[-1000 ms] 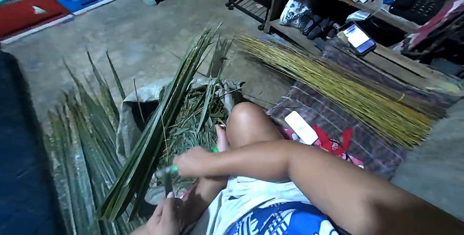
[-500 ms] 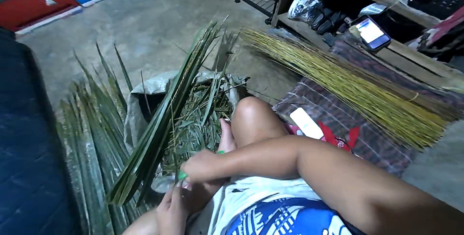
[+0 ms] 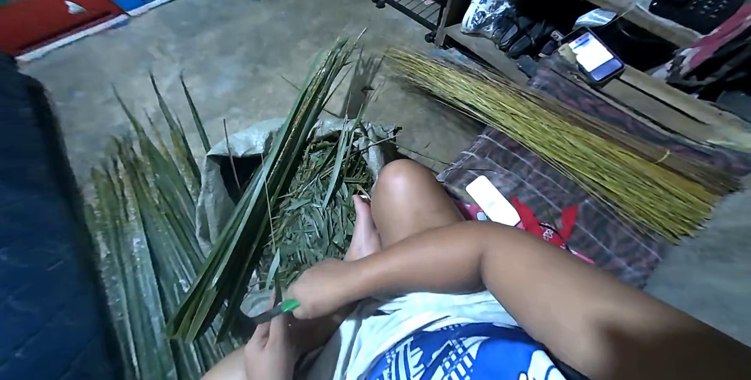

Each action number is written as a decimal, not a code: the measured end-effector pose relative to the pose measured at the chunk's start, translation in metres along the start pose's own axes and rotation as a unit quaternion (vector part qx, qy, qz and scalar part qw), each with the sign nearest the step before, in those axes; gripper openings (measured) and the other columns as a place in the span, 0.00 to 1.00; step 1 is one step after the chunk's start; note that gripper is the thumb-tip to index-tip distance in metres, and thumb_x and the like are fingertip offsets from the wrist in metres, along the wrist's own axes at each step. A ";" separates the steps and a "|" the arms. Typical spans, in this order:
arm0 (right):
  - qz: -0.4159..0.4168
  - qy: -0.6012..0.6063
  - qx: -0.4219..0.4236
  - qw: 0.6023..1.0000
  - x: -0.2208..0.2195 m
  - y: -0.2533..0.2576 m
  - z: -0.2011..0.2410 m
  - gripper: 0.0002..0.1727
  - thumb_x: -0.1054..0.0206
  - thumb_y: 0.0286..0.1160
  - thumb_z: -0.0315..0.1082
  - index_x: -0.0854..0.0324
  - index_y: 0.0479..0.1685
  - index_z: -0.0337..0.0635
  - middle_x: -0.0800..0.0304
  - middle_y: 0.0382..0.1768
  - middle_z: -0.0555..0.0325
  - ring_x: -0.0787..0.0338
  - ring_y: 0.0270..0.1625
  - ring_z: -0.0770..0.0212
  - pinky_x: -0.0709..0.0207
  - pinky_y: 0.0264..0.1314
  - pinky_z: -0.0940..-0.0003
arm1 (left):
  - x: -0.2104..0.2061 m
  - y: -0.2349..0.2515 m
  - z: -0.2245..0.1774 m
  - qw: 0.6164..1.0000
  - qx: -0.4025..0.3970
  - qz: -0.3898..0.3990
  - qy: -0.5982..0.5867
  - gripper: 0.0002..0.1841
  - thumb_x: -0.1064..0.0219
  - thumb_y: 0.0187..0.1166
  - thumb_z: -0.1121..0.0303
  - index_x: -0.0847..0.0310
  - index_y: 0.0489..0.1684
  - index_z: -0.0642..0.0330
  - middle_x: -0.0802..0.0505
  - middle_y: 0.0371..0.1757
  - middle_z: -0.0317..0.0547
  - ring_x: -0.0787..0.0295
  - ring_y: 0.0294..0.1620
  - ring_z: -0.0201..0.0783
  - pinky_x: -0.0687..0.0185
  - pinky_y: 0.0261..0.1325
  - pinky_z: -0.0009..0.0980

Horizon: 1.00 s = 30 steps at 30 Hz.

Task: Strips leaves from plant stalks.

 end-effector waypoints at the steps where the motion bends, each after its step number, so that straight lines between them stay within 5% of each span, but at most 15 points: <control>1: -0.010 -0.025 -0.014 1.000 0.003 0.003 -0.005 0.20 0.41 0.92 0.41 0.18 0.63 0.31 0.10 0.56 0.34 0.11 0.62 0.34 0.23 0.58 0.29 | -0.002 0.001 0.003 1.000 -0.006 0.011 -0.001 0.15 0.48 0.86 0.69 0.20 0.27 0.61 0.20 0.13 0.25 0.31 0.10 0.17 0.32 0.15 0.20; 4: -0.060 -0.050 -0.077 0.994 0.023 0.014 -0.020 0.19 0.40 0.90 0.38 0.20 0.66 0.31 0.12 0.59 0.32 0.12 0.63 0.31 0.22 0.58 0.28 | -0.007 0.001 0.003 0.999 -0.008 0.042 -0.002 0.20 0.50 0.92 0.67 0.21 0.67 0.75 0.14 0.21 0.32 0.31 0.11 0.19 0.33 0.15 0.20; 6: -0.088 -0.041 -0.131 0.987 0.042 0.020 -0.031 0.19 0.41 0.89 0.35 0.22 0.69 0.31 0.13 0.62 0.32 0.13 0.65 0.31 0.21 0.60 0.29 | -0.010 0.001 0.001 0.999 -0.008 0.046 0.006 0.22 0.51 0.92 0.67 0.28 0.77 0.74 0.14 0.23 0.34 0.32 0.11 0.19 0.35 0.14 0.19; 9: -0.105 -0.022 -0.150 0.983 0.056 0.019 -0.038 0.20 0.42 0.90 0.36 0.23 0.72 0.32 0.14 0.65 0.32 0.14 0.68 0.32 0.22 0.62 0.29 | -0.011 0.000 0.000 0.999 -0.023 0.040 0.009 0.22 0.51 0.92 0.68 0.27 0.77 0.73 0.14 0.23 0.33 0.34 0.10 0.18 0.37 0.13 0.19; 11: -0.086 -0.002 -0.090 0.992 0.047 0.013 -0.028 0.19 0.42 0.90 0.37 0.20 0.66 0.30 0.12 0.61 0.32 0.13 0.66 0.33 0.23 0.62 0.29 | -0.010 0.001 0.001 0.999 -0.030 0.038 -0.001 0.22 0.50 0.91 0.68 0.24 0.73 0.75 0.15 0.22 0.32 0.33 0.11 0.17 0.37 0.15 0.18; 12: -0.062 0.012 -0.054 0.997 0.037 0.008 -0.019 0.19 0.42 0.91 0.37 0.18 0.63 0.29 0.11 0.58 0.32 0.12 0.64 0.34 0.23 0.61 0.30 | -0.009 0.002 0.002 0.999 -0.034 0.027 -0.007 0.20 0.49 0.91 0.68 0.20 0.65 0.76 0.16 0.20 0.31 0.32 0.11 0.17 0.36 0.15 0.17; 13: -0.032 0.028 -0.024 0.999 0.025 0.003 -0.010 0.18 0.42 0.91 0.37 0.17 0.60 0.28 0.11 0.55 0.32 0.12 0.61 0.35 0.23 0.60 0.31 | -0.006 0.003 0.001 0.999 -0.036 0.008 0.001 0.16 0.48 0.89 0.69 0.16 0.47 0.72 0.18 0.16 0.28 0.31 0.11 0.16 0.34 0.16 0.17; 14: -0.008 0.040 -0.001 0.999 0.014 -0.001 -0.002 0.18 0.42 0.91 0.36 0.16 0.58 0.28 0.10 0.52 0.33 0.11 0.59 0.36 0.23 0.58 0.32 | -0.004 0.003 0.000 0.999 -0.036 -0.009 0.022 0.14 0.48 0.86 0.71 0.20 0.30 0.66 0.22 0.14 0.26 0.31 0.12 0.15 0.32 0.18 0.17; 15: 0.009 0.047 0.010 0.999 0.005 -0.003 0.002 0.18 0.42 0.91 0.36 0.16 0.57 0.28 0.10 0.51 0.33 0.11 0.58 0.36 0.24 0.58 0.33 | -0.001 0.002 -0.002 0.999 -0.028 -0.017 0.041 0.15 0.46 0.85 0.72 0.24 0.25 0.67 0.25 0.16 0.28 0.31 0.15 0.17 0.30 0.23 0.19; 18: -0.008 -0.004 -0.010 1.000 0.000 0.001 -0.005 0.19 0.41 0.90 0.39 0.17 0.60 0.30 0.10 0.54 0.34 0.11 0.61 0.34 0.23 0.57 0.30 | -0.002 -0.001 -0.003 0.997 -0.032 -0.006 0.067 0.16 0.46 0.87 0.70 0.20 0.33 0.75 0.20 0.21 0.35 0.27 0.21 0.19 0.27 0.29 0.23; 20: -0.038 -0.031 -0.051 0.998 0.011 0.010 -0.019 0.20 0.40 0.90 0.40 0.18 0.65 0.30 0.11 0.59 0.33 0.12 0.64 0.32 0.23 0.60 0.28 | -0.007 -0.001 0.000 0.997 -0.042 0.020 0.057 0.18 0.47 0.90 0.67 0.17 0.57 0.76 0.14 0.24 0.36 0.26 0.18 0.19 0.28 0.24 0.21; 22: -0.065 -0.035 -0.094 0.993 0.029 0.019 -0.031 0.19 0.41 0.90 0.38 0.19 0.65 0.31 0.12 0.61 0.33 0.13 0.66 0.32 0.23 0.60 0.28 | -0.012 -0.002 0.000 0.998 -0.035 0.037 0.047 0.22 0.49 0.92 0.67 0.25 0.76 0.72 0.13 0.25 0.36 0.29 0.16 0.18 0.32 0.20 0.19; 27: -0.108 -0.008 -0.160 0.981 0.052 0.022 -0.041 0.20 0.43 0.90 0.35 0.22 0.71 0.31 0.14 0.65 0.33 0.14 0.68 0.32 0.22 0.61 0.29 | -0.013 -0.001 -0.003 0.998 -0.048 0.039 0.022 0.23 0.51 0.92 0.68 0.28 0.79 0.72 0.14 0.23 0.33 0.34 0.12 0.17 0.37 0.16 0.17; 30: -0.080 0.001 -0.110 0.991 0.044 0.017 -0.033 0.21 0.43 0.91 0.38 0.21 0.68 0.30 0.13 0.63 0.32 0.14 0.68 0.32 0.23 0.63 0.28 | -0.012 0.001 -0.002 0.997 -0.060 0.029 0.034 0.23 0.50 0.91 0.67 0.26 0.77 0.71 0.13 0.25 0.36 0.32 0.14 0.17 0.35 0.18 0.18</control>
Point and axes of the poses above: each hand's wrist, its own y-axis towards the middle knuckle, its own x-axis out of the back of the hand, z = x × y, the point moved 7 cm from there along y, towards the middle knuckle
